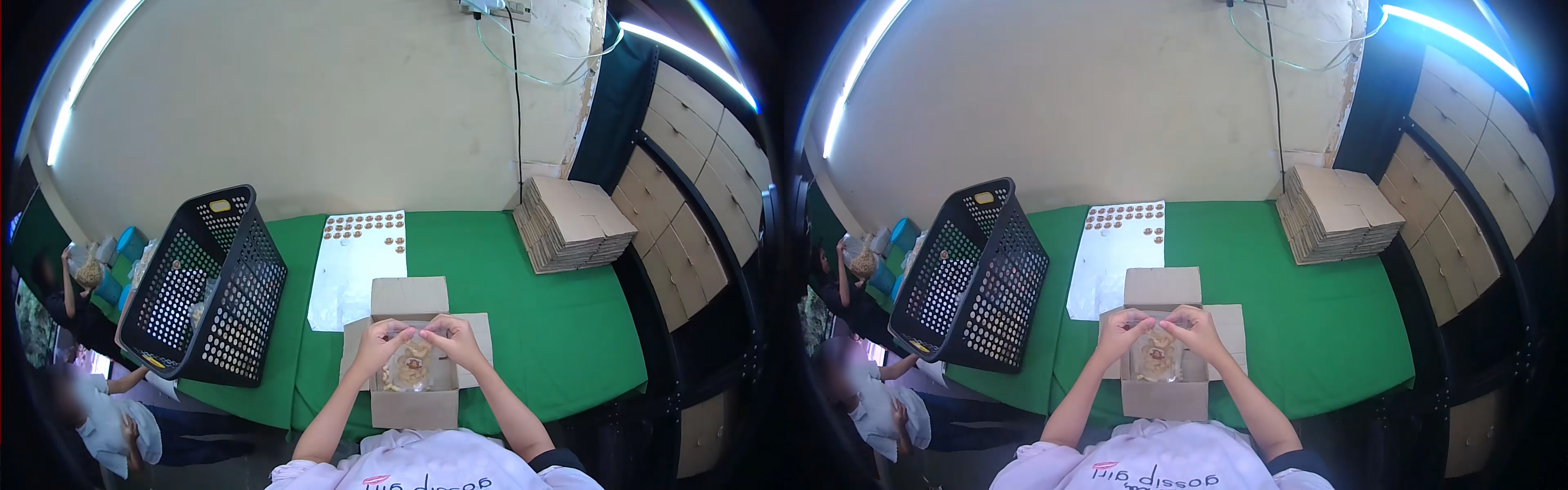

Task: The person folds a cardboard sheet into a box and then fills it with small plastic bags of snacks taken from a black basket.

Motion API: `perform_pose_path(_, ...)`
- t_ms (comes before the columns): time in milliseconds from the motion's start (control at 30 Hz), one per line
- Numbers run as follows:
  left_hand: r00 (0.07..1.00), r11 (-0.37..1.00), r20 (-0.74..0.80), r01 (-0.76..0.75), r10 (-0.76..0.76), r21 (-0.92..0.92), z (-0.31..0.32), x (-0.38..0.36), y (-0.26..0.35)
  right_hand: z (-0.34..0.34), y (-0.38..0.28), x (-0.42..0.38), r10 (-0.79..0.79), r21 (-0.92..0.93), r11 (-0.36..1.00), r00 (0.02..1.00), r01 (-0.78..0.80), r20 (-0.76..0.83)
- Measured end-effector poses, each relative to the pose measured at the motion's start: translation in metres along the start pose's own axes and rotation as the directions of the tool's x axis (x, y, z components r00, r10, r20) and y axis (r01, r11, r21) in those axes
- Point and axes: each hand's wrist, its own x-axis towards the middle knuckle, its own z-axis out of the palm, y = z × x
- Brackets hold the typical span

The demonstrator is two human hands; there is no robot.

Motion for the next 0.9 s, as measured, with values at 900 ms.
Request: perform_pose_path(900, 0.960, 0.895, -0.056, -0.235, 0.276, 0.379, 0.029, -0.006, -0.024, 0.018, 0.013, -0.007, 0.069, 0.018, 0.998, 0.926, -0.067, -0.371)
